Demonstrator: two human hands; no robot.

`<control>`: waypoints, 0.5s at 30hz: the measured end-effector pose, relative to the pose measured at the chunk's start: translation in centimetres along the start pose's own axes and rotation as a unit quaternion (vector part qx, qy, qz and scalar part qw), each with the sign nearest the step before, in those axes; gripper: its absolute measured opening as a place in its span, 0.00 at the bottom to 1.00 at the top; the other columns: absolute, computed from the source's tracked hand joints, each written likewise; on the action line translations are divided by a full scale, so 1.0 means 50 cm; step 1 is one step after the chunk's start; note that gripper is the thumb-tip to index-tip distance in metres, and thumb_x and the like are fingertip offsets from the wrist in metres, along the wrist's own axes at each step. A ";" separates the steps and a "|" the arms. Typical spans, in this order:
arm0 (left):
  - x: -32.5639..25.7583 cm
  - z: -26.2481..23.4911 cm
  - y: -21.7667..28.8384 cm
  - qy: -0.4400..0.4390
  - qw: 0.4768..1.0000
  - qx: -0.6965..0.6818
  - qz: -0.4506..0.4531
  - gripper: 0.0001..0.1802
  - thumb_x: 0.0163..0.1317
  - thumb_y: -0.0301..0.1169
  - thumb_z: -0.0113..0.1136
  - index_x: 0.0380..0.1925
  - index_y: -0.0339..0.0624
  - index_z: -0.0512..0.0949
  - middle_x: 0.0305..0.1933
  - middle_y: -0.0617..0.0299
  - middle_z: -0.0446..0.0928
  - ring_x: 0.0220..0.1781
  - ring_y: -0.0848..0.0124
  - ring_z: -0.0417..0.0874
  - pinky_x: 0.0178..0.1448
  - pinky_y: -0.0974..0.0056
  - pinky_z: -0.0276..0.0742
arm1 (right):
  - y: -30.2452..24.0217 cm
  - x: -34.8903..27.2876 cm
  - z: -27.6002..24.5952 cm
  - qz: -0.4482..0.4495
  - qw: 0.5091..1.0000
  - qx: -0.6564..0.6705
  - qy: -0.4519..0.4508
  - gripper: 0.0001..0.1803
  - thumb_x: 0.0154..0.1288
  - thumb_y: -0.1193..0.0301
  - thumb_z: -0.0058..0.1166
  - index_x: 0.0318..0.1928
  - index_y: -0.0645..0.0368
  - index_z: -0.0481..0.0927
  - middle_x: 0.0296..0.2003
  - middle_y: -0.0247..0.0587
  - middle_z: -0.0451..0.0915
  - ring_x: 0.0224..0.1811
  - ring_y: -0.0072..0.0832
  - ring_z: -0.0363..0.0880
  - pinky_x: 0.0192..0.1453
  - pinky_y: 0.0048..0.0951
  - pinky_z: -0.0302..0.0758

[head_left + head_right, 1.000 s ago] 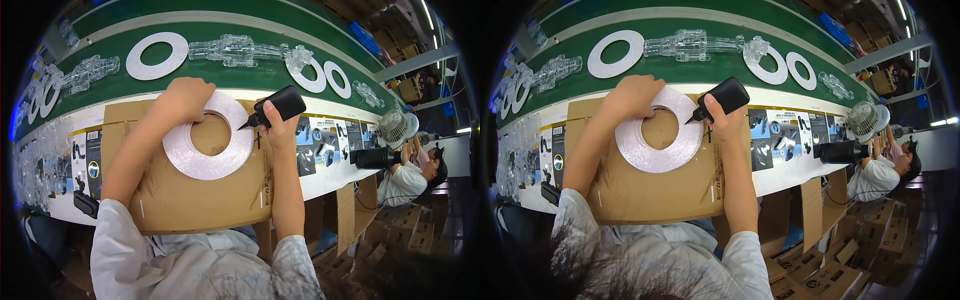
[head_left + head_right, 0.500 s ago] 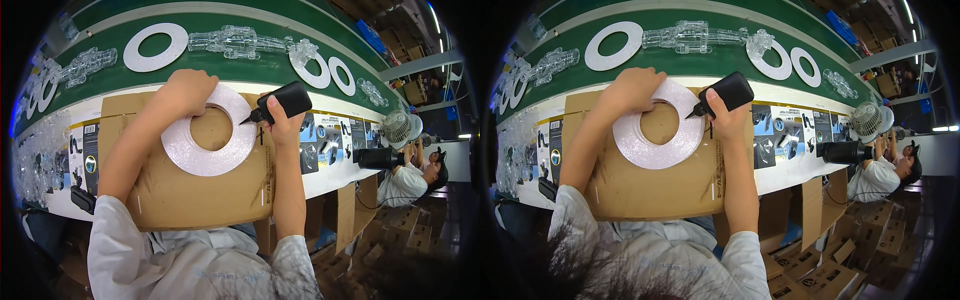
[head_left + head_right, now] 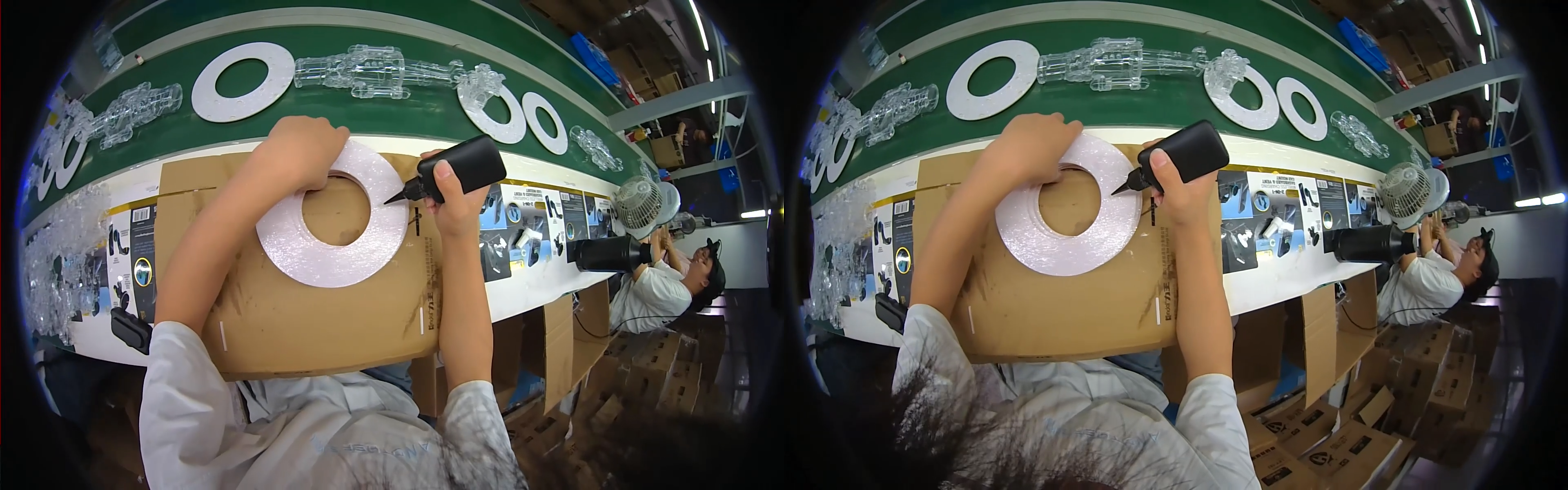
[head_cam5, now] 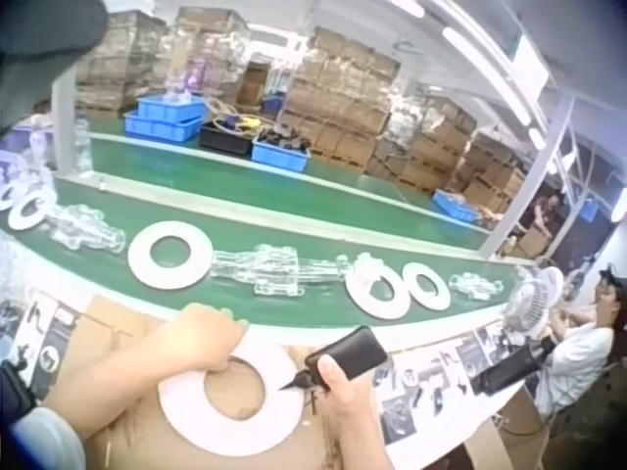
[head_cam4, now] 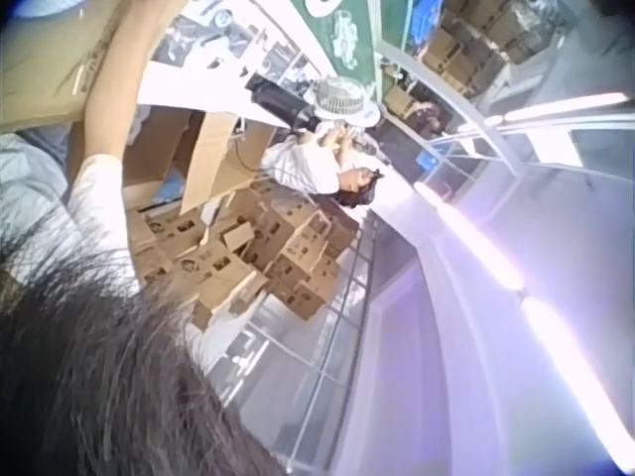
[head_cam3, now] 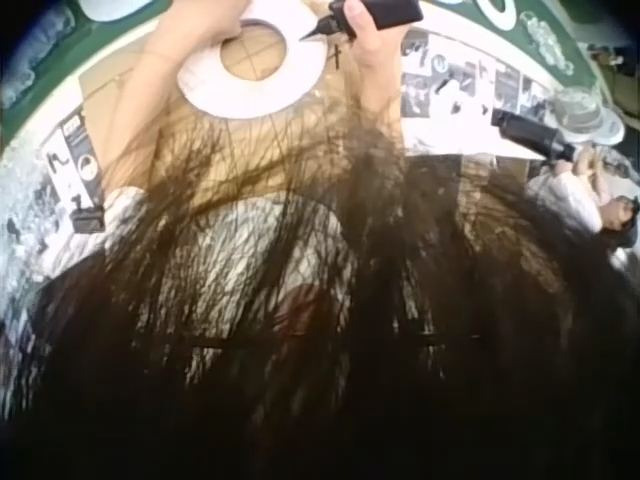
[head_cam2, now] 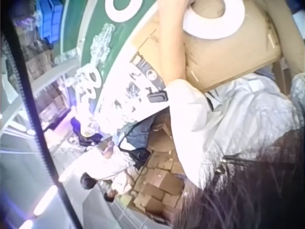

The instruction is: Applying sealant to circular light fixture components on a factory assembly line.

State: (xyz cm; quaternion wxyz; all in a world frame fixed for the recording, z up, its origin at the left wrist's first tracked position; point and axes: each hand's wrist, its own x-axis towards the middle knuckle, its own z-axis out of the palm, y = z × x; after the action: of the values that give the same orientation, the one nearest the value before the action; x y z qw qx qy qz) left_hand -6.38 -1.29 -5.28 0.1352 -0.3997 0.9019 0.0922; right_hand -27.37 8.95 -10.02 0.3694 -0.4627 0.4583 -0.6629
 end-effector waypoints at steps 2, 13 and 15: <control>0.003 0.000 0.006 0.011 1.000 -0.002 0.010 0.31 0.41 0.28 0.73 0.49 0.38 0.76 0.47 0.48 0.79 0.48 0.51 0.83 0.50 0.54 0.81 | -0.001 0.002 -0.009 0.029 0.999 0.018 0.000 0.20 0.59 0.64 0.65 0.43 0.66 0.75 0.31 0.45 0.82 0.15 0.20 0.72 0.13 0.17 0.65; -0.003 0.024 -0.020 0.076 0.996 -0.019 0.031 0.33 0.38 0.30 0.77 0.49 0.44 0.76 0.47 0.46 0.76 0.48 0.47 0.81 0.52 0.50 0.79 | 0.012 0.002 -0.001 0.047 0.998 0.042 0.010 0.22 0.60 0.55 0.63 0.41 0.63 0.81 0.24 0.35 0.78 0.12 0.18 0.69 0.13 0.19 0.64; -0.007 0.017 -0.013 0.083 0.996 -0.020 0.036 0.33 0.37 0.29 0.78 0.48 0.46 0.76 0.47 0.46 0.76 0.49 0.47 0.81 0.52 0.50 0.78 | 0.010 0.003 -0.007 0.054 0.996 0.068 0.002 0.23 0.61 0.54 0.63 0.41 0.64 0.81 0.24 0.36 0.78 0.12 0.18 0.69 0.13 0.19 0.64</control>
State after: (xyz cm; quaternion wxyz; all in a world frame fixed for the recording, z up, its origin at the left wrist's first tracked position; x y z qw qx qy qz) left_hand -5.53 -1.23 -6.01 0.0482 -0.3754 0.9221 0.0812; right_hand -27.70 8.77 -10.50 0.4342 -0.4098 0.4371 -0.6727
